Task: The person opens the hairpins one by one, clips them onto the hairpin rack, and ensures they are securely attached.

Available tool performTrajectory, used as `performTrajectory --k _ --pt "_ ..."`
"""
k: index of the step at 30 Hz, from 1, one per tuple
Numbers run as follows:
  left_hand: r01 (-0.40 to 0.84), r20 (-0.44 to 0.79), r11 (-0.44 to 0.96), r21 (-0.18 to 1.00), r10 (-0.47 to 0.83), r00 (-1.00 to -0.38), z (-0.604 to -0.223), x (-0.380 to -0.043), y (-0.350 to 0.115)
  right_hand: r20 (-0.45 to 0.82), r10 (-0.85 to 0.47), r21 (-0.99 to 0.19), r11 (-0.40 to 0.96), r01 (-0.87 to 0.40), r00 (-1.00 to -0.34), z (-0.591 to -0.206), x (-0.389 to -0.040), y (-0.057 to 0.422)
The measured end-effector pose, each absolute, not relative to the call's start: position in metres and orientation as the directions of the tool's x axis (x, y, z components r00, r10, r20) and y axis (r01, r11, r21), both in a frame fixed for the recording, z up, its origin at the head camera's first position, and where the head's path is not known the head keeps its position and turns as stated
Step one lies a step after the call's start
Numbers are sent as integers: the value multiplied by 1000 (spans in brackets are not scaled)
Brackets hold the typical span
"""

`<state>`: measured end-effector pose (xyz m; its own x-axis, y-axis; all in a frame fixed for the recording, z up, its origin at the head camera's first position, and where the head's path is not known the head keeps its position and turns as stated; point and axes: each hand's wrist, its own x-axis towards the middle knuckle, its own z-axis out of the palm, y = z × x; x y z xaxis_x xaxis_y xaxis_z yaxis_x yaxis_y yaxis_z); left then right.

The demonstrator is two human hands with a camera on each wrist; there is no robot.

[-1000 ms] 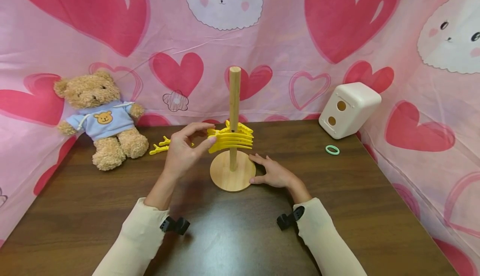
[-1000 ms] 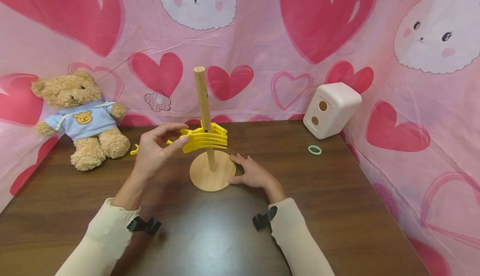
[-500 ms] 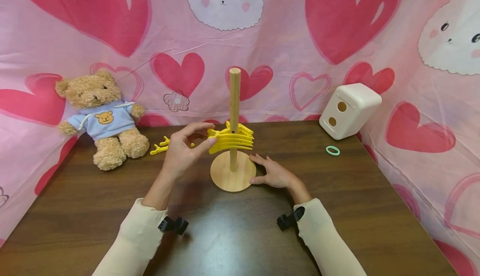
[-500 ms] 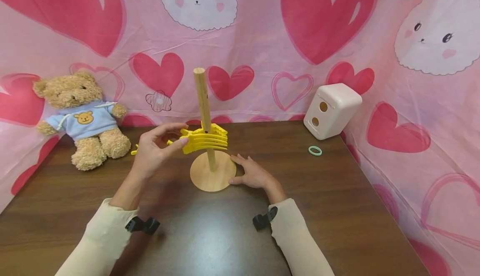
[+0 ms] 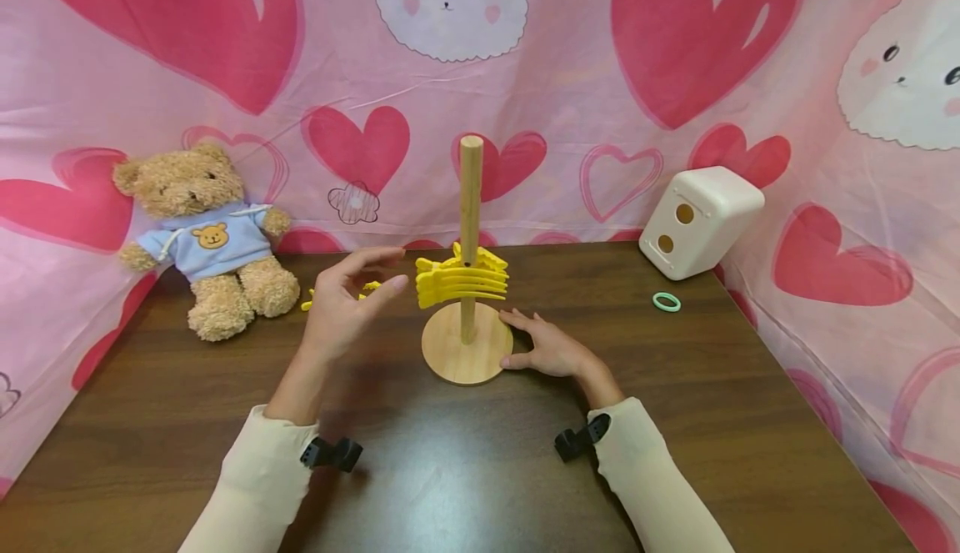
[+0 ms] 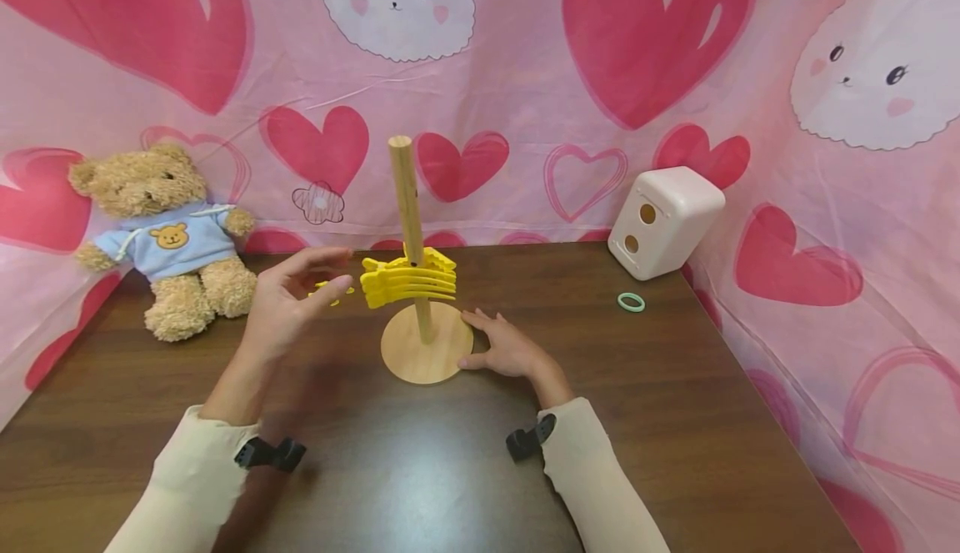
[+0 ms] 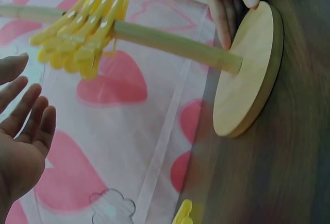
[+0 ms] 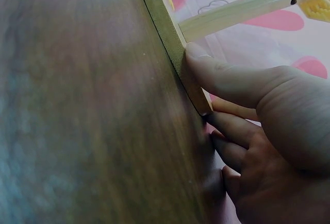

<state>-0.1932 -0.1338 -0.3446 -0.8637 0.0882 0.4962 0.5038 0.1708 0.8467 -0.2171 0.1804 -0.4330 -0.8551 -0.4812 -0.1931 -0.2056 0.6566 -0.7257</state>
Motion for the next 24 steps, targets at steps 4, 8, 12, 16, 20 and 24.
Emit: performTrajectory --k 4,8,12,16,20,24 --pt "493 492 208 845 59 -868 -346 -193 -143 -195 -483 -726 656 -206 -854 -431 -216 180" --pt "505 508 219 835 47 -860 -346 -195 -153 -196 -480 -720 662 -206 -855 -431 -215 179" --pt "507 512 202 838 30 -858 -347 -196 -162 -197 -477 -718 665 -205 -856 -431 -215 180" --pt "499 509 220 838 14 -861 -350 -197 -170 -197 -479 -719 664 -205 -856 -432 -215 180" --pt "493 506 236 837 8 -863 -353 -200 -178 -196 -478 -720 663 -205 -856 -432 -216 180" --pt "467 484 251 848 -6 -875 -358 -202 -187 -196 -474 -722 663 -201 -859 -430 -215 180"
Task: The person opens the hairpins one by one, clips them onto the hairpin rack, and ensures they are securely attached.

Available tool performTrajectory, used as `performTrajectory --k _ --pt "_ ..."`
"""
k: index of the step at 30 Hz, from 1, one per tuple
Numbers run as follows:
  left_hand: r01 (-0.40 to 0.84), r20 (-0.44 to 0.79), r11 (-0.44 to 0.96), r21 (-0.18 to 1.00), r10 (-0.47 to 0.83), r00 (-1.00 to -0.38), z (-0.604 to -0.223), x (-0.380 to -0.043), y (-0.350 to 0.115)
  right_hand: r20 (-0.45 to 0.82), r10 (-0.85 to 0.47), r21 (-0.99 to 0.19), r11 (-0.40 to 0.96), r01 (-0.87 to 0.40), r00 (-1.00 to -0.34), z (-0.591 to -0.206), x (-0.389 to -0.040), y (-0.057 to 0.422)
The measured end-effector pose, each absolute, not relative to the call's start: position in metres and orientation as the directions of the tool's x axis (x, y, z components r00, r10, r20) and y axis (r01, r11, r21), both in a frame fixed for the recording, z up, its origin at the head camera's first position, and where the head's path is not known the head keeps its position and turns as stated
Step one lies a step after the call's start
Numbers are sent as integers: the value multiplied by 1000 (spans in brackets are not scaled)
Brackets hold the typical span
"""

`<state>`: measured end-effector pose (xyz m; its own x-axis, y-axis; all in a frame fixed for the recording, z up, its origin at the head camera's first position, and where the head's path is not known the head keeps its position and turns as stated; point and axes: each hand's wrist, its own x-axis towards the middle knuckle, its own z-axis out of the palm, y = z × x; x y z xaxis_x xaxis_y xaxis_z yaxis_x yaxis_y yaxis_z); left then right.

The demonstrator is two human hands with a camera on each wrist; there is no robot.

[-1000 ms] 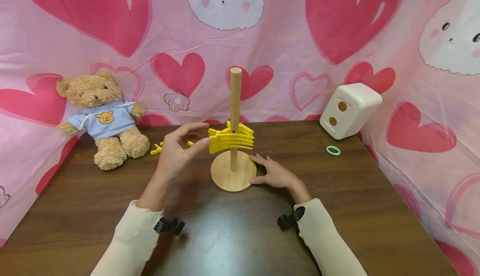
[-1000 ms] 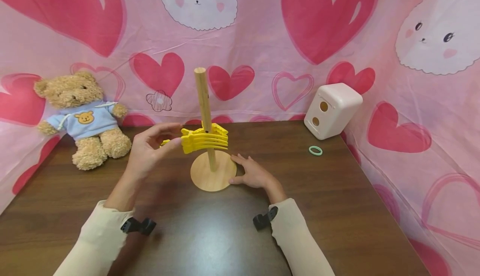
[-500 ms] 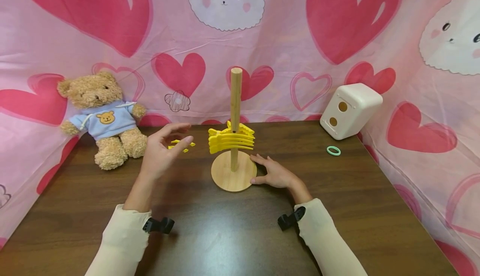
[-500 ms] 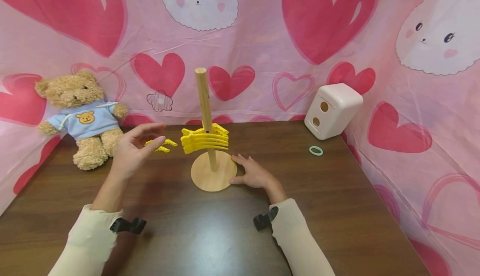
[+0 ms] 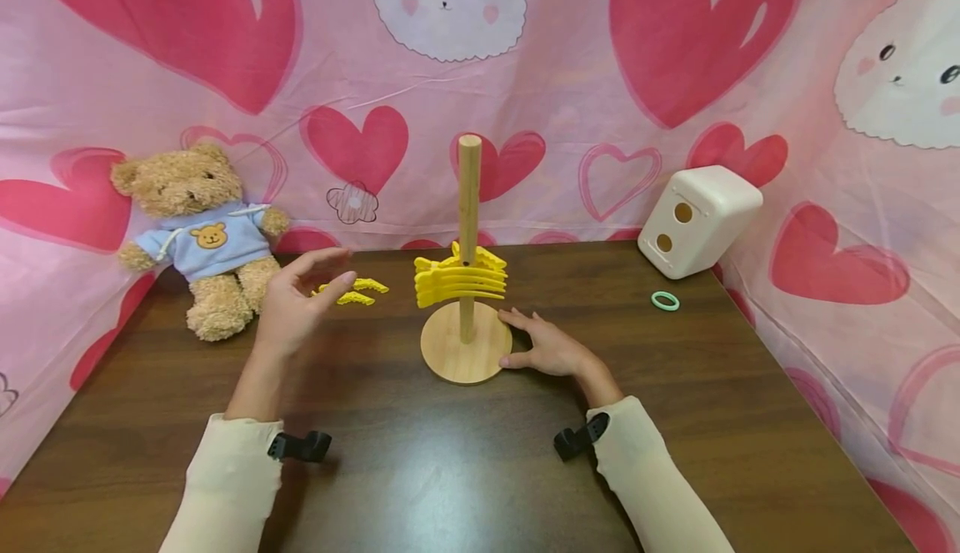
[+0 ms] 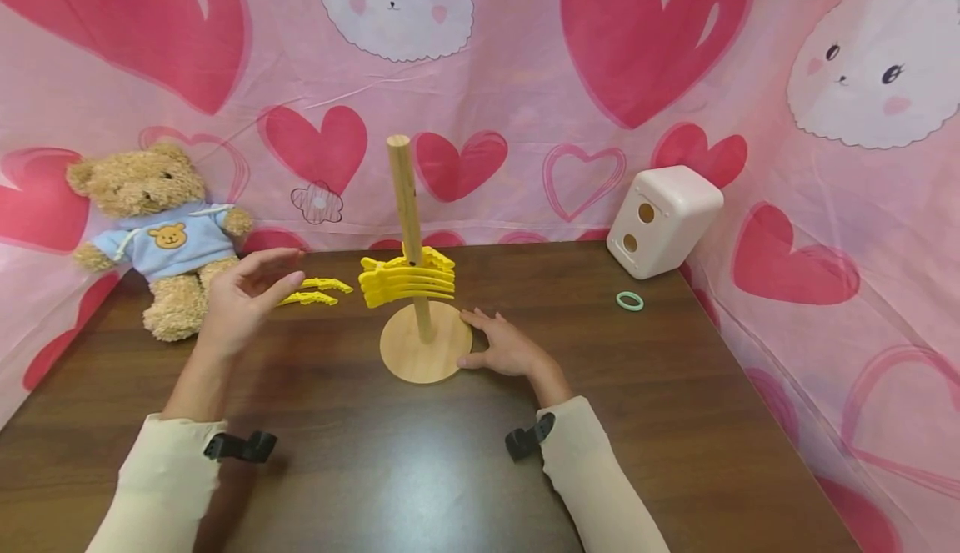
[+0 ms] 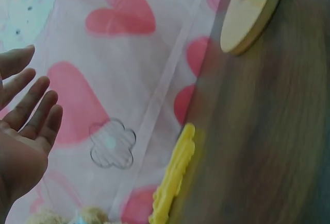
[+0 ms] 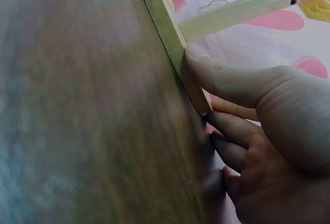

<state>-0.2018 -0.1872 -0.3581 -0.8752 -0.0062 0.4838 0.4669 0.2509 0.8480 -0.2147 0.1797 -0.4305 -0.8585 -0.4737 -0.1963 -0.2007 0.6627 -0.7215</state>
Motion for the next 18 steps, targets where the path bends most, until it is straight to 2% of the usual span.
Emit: performTrajectory --k 12,18 --pt "332 370 297 895 -82 -925 -380 -210 -216 -188 -480 -723 658 -210 -857 -431 -214 181" --pt "229 275 294 928 -123 -954 -393 -217 -225 -185 -480 -721 659 -214 -857 -432 -216 181"
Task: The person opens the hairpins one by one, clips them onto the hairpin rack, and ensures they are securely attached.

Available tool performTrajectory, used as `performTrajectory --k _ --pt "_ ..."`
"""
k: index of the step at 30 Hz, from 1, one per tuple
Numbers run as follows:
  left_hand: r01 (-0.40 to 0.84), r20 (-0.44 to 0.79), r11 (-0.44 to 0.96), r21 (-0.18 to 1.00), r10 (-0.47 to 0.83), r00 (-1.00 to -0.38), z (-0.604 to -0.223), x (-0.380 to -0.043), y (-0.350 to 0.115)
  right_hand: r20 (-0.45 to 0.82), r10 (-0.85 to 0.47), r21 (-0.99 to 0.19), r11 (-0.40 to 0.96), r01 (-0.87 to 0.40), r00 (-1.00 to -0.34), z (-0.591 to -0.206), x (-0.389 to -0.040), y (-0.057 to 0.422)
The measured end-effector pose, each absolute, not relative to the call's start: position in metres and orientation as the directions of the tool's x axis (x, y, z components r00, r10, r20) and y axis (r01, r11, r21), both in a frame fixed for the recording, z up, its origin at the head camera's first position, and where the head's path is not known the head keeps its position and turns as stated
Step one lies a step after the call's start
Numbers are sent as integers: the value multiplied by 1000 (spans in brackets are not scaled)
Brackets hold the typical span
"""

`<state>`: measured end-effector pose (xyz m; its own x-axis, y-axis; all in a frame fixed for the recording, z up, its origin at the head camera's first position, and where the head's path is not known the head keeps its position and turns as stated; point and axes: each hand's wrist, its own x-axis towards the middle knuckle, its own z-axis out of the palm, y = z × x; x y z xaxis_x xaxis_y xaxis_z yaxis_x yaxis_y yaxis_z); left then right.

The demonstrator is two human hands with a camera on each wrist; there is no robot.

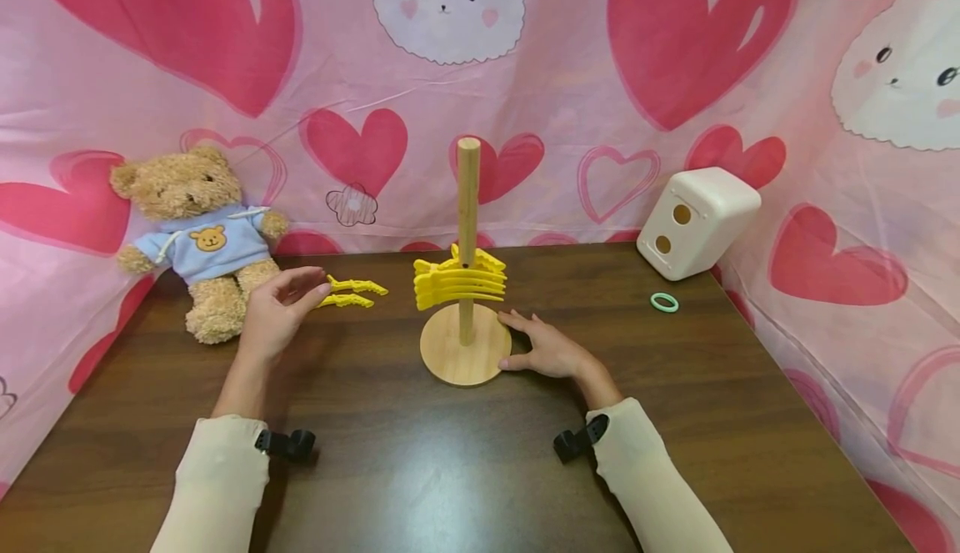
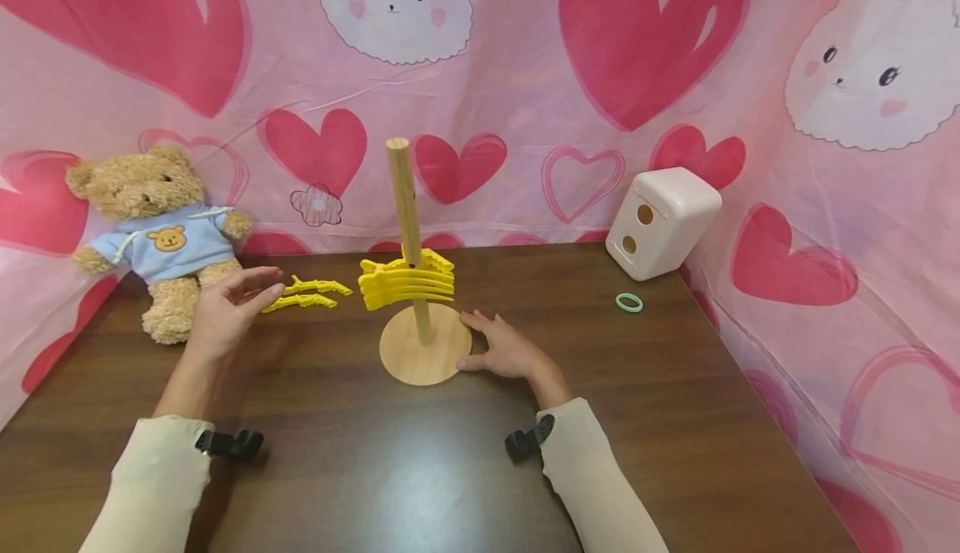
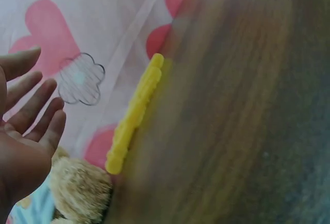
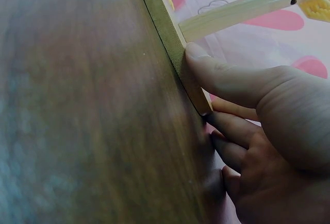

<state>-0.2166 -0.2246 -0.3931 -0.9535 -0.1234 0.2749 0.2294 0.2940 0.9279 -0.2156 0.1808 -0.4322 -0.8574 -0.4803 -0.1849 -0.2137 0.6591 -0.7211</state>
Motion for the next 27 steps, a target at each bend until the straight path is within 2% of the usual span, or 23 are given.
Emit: performTrajectory --k 6,14,27 --pt "135 202 327 935 -180 -963 -406 -222 -232 -182 -486 -723 656 -218 -855 -431 -215 180" --pt "27 98 440 897 -139 -985 -414 -226 -240 -191 -477 -721 661 -206 -858 -431 -214 180" --pt "-14 24 513 858 -69 -997 -423 -229 -246 -193 -472 -722 662 -200 -860 -430 -213 179"
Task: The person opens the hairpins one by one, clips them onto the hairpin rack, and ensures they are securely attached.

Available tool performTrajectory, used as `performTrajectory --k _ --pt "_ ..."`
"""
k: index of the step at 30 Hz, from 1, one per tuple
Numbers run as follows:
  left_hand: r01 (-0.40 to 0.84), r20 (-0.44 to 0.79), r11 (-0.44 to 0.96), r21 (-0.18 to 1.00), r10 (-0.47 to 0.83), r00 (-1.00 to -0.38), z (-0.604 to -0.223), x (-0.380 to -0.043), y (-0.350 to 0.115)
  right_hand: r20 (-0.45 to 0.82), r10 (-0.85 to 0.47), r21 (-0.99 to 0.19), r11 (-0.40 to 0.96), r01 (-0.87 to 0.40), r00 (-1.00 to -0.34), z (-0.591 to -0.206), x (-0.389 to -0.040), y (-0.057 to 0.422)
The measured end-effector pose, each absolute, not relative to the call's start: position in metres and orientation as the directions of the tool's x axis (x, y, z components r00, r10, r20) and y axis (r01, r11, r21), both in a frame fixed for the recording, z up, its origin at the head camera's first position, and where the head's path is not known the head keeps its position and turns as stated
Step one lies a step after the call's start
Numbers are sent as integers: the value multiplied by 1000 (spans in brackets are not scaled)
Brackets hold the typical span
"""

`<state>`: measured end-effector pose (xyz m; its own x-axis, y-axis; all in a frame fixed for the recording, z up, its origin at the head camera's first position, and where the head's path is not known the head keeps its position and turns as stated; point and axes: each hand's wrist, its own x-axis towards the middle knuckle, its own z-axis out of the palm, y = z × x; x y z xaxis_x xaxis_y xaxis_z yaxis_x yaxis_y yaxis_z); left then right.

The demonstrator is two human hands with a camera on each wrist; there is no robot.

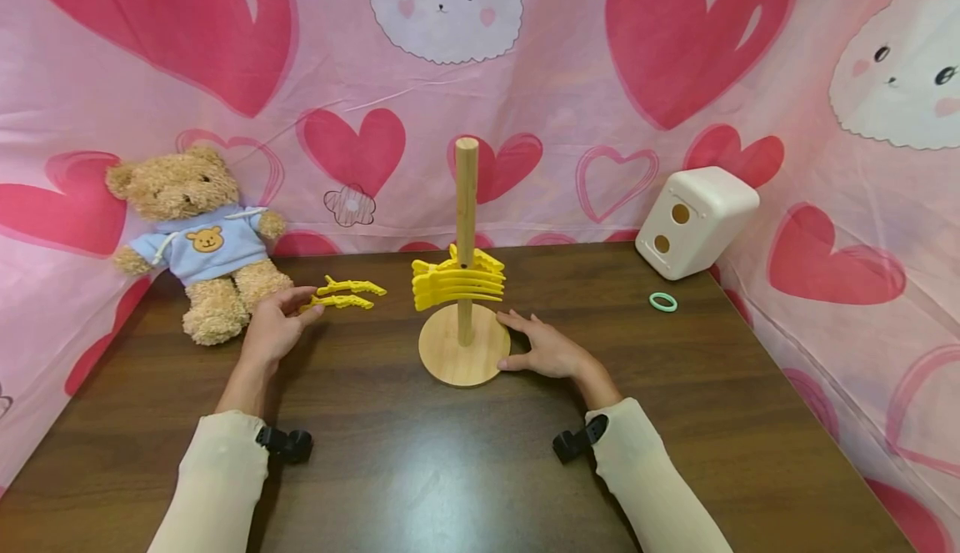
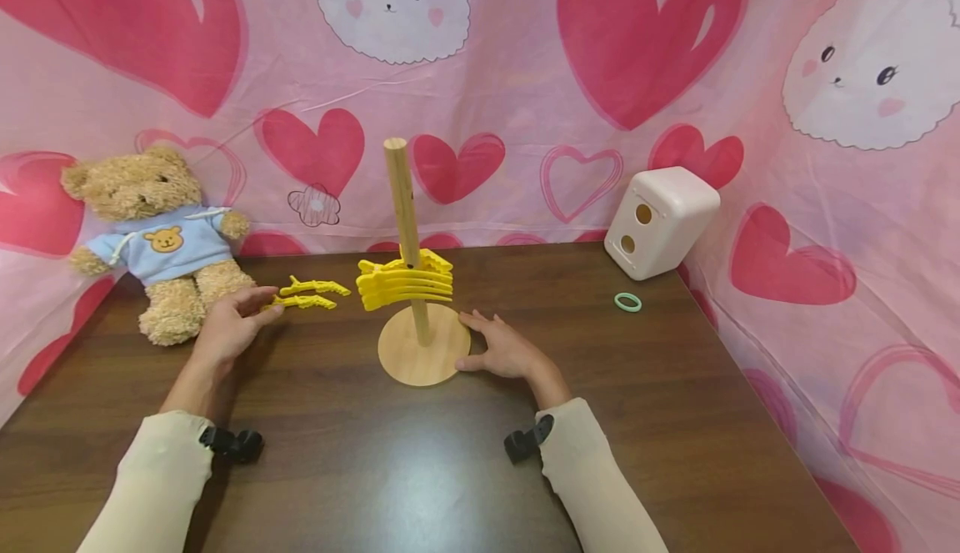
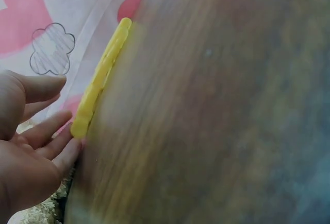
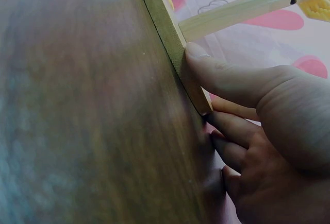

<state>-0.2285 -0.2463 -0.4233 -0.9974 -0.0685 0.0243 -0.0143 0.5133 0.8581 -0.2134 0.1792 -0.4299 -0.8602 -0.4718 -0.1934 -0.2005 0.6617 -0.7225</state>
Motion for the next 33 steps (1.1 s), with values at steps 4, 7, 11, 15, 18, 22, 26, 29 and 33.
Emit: performTrajectory --k 4,7,11,15,18,22,26,29,33 --pt "-5 26 529 849 -50 -998 -426 -229 -248 -192 -472 -723 660 -201 -860 -430 -213 179" --pt "5 27 538 843 -32 -999 -426 -229 -248 -195 -470 -722 663 -198 -861 -430 -213 179" --pt "-8 -4 562 827 -9 -1000 -425 -229 -248 -197 -466 -722 664 -194 -862 -430 -213 179" --pt "-32 -49 595 803 13 -999 -423 -230 -248 -195 -470 -722 663 -198 -861 -430 -213 179" --pt "-22 -67 638 770 46 -997 -420 -231 -247 -194 -473 -721 663 -202 -859 -430 -214 179" --pt "1 -83 703 711 86 -993 -419 -233 -248 -191 -476 -720 662 -207 -859 -429 -214 179" --pt "1 -100 736 677 94 -991 -419 -234 -249 -194 -475 -718 664 -206 -858 -430 -214 179" --pt "5 -97 740 672 95 -991 -419 -233 -250 -198 -470 -718 667 -199 -860 -430 -213 179" --pt "20 -72 735 678 94 -993 -420 -232 -250 -205 -461 -717 671 -188 -863 -429 -213 179"
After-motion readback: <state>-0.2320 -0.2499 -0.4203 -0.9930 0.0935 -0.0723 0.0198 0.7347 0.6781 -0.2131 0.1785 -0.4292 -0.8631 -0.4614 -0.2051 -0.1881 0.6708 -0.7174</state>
